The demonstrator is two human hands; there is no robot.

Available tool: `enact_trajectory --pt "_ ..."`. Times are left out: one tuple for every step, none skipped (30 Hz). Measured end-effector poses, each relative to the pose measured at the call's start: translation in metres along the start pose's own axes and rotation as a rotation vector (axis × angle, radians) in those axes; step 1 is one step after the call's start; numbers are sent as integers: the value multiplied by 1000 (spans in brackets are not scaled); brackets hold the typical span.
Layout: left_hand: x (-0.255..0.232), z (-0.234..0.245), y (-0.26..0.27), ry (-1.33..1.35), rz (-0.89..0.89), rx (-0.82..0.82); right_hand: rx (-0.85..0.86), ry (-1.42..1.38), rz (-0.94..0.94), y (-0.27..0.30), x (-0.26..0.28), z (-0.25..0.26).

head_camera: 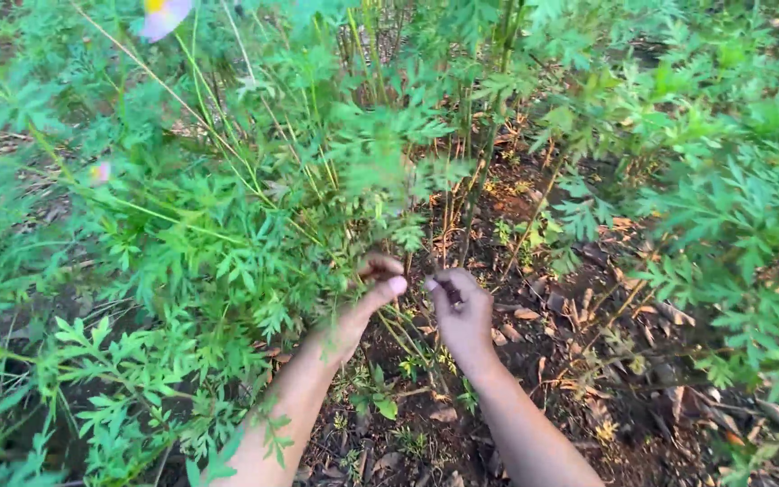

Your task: Plucking weeds or leaves from plants in an outdoor garden area.

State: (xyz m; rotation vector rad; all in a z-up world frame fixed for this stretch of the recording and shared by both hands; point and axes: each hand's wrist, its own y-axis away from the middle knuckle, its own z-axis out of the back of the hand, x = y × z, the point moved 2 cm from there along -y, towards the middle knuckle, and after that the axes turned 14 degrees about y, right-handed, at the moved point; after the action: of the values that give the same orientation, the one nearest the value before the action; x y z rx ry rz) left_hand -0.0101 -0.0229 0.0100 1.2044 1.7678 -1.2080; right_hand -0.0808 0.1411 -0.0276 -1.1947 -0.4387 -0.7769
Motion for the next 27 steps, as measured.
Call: enact_trajectory --pt "-1 2 1 -11 16 36 -30 -48 -29 0 2 0" --pt "-3 5 1 -25 32 73 -61 -97 -57 0 4 0" --pt "-6 5 0 -29 27 66 -57 -104 -53 -2 8 -2" --pt "-8 5 0 -31 41 65 -83 -128 -46 -3 12 -2" --pt "-10 4 0 -33 56 63 -108 -152 -39 -4 16 -3" --pt "-9 8 -1 -35 52 56 -103 -157 -36 -9 18 -2" --pt "-9 11 -1 -45 50 109 -147 -218 0 -14 21 0" --pt "-7 14 1 -51 54 161 -190 -273 30 -16 24 3" --pt "-7 18 3 -49 58 155 -184 -274 26 -21 33 5" --pt "-6 22 4 -46 63 174 -210 -272 70 -27 42 9" --pt "-5 26 5 -44 68 194 -236 -271 114 -32 51 12" --pt "2 35 2 -40 56 183 -224 -274 125 -38 59 11" --pt "10 44 0 -24 49 220 -274 -242 183 -43 66 12" --pt "24 52 4 -2 65 249 -315 -206 218 -41 70 13" --pt "20 50 8 7 76 230 -296 -205 205 -38 70 11" --pt "12 49 10 -19 39 239 -402 -140 295 -33 73 11" --pt "3 47 12 -45 3 248 -506 -71 385 -27 77 12" --pt "0 44 12 -53 -2 258 -519 -73 390 -7 71 10" --pt "-5 41 12 -207 -26 248 -483 24 463 12 68 6" --pt "-8 36 14 -353 -50 238 -442 130 536 32 65 5" --pt "-11 34 15 -352 -56 249 -453 137 540 41 69 -3" --pt "-10 33 16 -276 67 142 -268 41 483 47 69 -12" --pt "-8 32 17 -199 188 35 -83 -53 422 54 68 -22" --pt "-5 39 17 -200 188 42 -89 -50 421 52 68 -25" --pt "4 47 19 523 510 -209 0 -31 387 50 67 -29" --pt "11 50 23 1256 809 -456 88 -15 348 48 66 -34" --pt "0 49 38 1249 815 -455 80 -15 343 49 64 -39"
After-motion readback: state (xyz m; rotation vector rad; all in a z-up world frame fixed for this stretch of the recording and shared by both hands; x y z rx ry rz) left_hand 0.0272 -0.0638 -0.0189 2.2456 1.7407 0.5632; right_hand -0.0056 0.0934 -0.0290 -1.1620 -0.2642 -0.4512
